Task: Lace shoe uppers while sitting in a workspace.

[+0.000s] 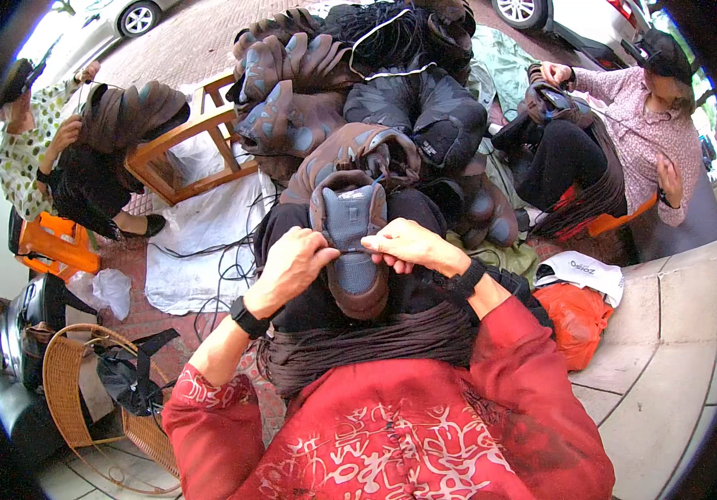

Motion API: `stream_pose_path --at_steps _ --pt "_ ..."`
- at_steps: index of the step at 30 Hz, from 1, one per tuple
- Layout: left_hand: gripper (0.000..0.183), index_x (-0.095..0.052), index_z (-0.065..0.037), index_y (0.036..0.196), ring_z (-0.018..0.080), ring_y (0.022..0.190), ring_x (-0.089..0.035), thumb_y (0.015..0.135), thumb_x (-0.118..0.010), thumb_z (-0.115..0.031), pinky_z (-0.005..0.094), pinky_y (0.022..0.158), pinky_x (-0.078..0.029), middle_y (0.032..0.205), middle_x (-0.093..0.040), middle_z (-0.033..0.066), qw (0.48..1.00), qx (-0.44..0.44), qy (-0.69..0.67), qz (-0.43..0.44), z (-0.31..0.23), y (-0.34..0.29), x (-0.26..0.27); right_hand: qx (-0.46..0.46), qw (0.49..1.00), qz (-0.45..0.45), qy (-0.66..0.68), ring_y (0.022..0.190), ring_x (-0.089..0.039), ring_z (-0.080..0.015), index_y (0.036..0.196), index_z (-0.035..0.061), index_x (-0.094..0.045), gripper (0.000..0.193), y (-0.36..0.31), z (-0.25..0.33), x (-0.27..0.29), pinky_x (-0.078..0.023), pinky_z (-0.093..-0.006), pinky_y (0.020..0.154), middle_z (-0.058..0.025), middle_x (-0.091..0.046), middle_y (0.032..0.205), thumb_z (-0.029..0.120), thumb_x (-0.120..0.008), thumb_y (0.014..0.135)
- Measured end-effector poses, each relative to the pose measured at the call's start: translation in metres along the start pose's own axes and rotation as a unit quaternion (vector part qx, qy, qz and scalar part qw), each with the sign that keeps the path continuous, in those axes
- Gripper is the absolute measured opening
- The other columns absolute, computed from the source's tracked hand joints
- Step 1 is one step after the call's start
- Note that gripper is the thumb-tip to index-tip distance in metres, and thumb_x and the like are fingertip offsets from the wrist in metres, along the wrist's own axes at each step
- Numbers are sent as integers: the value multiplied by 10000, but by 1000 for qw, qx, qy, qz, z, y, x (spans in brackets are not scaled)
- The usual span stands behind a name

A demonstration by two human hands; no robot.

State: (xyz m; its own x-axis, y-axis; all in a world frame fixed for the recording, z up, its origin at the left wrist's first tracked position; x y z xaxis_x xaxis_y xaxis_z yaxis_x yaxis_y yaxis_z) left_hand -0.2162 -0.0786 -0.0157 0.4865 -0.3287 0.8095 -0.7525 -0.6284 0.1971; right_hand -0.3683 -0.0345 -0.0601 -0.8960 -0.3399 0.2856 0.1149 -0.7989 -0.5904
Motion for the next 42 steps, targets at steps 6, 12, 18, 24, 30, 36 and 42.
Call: stream_pose_path --at_steps 6,12,18,24,30,36,42 --pt "304 -594 5 733 296 614 -596 789 -616 -293 365 560 -445 649 -588 174 987 107 -107 46 15 8 -11 25 998 36 48 439 -483 -72 688 35 -607 335 11 2 -10 -385 -213 392 -8 -549 578 336 -575 830" --pt "300 -550 -3 681 213 508 -502 811 -603 -269 331 496 -405 554 -503 125 989 103 -102 43 41 -15 4 103 994 19 -6 495 -452 -63 688 44 -614 291 13 1 -4 -351 -226 438 12 -542 587 296 -576 828" --pt "276 -484 8 640 206 472 -407 766 -622 -196 331 471 -342 530 -444 122 978 206 23 3 95 -98 101 140 988 48 -49 497 -397 -35 717 58 -597 263 -32 -16 50 -316 -202 431 50 -488 589 278 -555 855" --pt "125 -568 43 683 90 518 -438 718 -592 -75 253 483 -352 548 -492 43 936 352 2 -10 74 -178 193 0 995 -34 -92 500 -403 -34 718 52 -609 239 -157 -81 175 -308 -207 426 48 -480 573 273 -595 810" --pt "110 -623 51 782 88 600 -501 690 -580 9 224 547 -397 667 -579 28 921 378 72 -60 33 -233 264 -134 958 -190 -171 442 -429 -40 698 40 -633 137 -282 -138 258 -311 -201 402 23 -509 524 164 -614 754" --pt "138 -616 34 836 122 650 -520 703 -578 24 240 605 -425 713 -569 45 881 418 96 -197 39 -331 355 -119 927 -288 -210 473 -462 -60 698 11 -615 96 -352 -191 297 -328 -218 410 -3 -537 552 93 -578 731" --pt "152 -603 41 809 108 636 -507 662 -563 39 247 565 -399 684 -552 32 836 498 217 -72 57 -390 370 -118 858 -430 -257 539 -498 -113 757 -4 -587 102 -397 -223 322 -389 -256 487 -48 -538 596 71 -518 763"
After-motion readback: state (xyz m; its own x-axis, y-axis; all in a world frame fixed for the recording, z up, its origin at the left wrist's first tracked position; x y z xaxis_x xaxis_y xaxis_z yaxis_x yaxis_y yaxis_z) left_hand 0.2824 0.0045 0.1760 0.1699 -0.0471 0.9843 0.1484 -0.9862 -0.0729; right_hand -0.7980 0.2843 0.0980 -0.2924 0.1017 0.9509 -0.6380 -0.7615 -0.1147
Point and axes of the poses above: each hand's wrist, its own y-axis towards the middle knuckle, its own x-axis out of the back of the hand, z = x × y, the point moved 8 cm from there along y, towards the middle knuckle
